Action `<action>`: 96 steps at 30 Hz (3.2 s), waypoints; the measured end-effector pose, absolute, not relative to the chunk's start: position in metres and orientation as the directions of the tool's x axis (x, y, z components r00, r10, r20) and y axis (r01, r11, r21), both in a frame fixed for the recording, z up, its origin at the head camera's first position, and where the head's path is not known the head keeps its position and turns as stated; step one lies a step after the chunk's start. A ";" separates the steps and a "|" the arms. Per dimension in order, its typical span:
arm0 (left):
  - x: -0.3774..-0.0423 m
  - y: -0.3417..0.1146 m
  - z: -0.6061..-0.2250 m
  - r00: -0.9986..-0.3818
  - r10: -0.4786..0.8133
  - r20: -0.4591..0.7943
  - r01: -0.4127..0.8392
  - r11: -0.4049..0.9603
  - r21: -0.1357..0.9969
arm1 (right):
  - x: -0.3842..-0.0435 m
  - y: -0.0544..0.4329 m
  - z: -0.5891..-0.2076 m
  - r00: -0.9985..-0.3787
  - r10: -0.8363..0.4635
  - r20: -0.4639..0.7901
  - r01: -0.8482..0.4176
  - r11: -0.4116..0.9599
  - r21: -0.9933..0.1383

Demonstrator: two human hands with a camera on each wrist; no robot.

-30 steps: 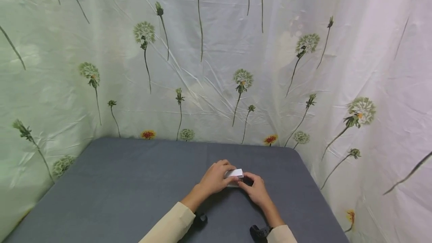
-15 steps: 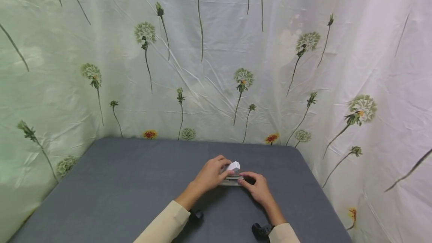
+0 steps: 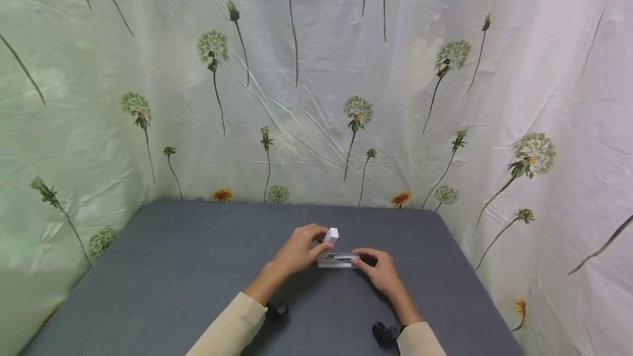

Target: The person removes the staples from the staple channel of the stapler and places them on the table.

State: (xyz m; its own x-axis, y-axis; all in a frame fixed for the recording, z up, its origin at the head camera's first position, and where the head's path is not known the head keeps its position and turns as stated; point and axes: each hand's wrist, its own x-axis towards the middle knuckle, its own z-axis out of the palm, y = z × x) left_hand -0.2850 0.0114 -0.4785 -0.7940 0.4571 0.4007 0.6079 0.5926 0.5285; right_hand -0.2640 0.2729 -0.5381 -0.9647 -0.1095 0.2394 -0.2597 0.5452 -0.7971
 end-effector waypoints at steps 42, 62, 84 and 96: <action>-0.287 -0.050 -0.494 -0.831 0.446 0.333 0.539 0.493 0.683 | -0.263 0.271 -0.538 -0.972 -0.101 0.214 -0.233 0.556 -0.798; -0.288 -0.065 -0.503 -0.851 0.431 0.300 0.513 0.564 0.647 | -0.263 0.272 -0.537 -0.975 -0.091 0.201 -0.218 0.553 -0.804; -0.283 -0.071 -0.509 -0.876 0.430 0.218 0.463 0.622 0.632 | -0.260 0.270 -0.536 -0.975 -0.092 0.201 -0.219 0.534 -0.817; -0.275 -0.059 -0.499 -0.904 0.321 0.283 0.426 0.744 0.516 | -0.263 0.268 -0.537 -0.980 -0.075 0.186 -0.196 0.558 -0.807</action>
State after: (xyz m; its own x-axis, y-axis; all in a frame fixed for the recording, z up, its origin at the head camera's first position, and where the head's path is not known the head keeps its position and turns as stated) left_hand -0.2747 -0.0586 -0.4989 -0.9037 0.3209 0.2835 0.4258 0.7435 0.5156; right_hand -0.2632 0.2680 -0.5374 -0.9797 -0.0746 0.1861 -0.1957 0.5575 -0.8068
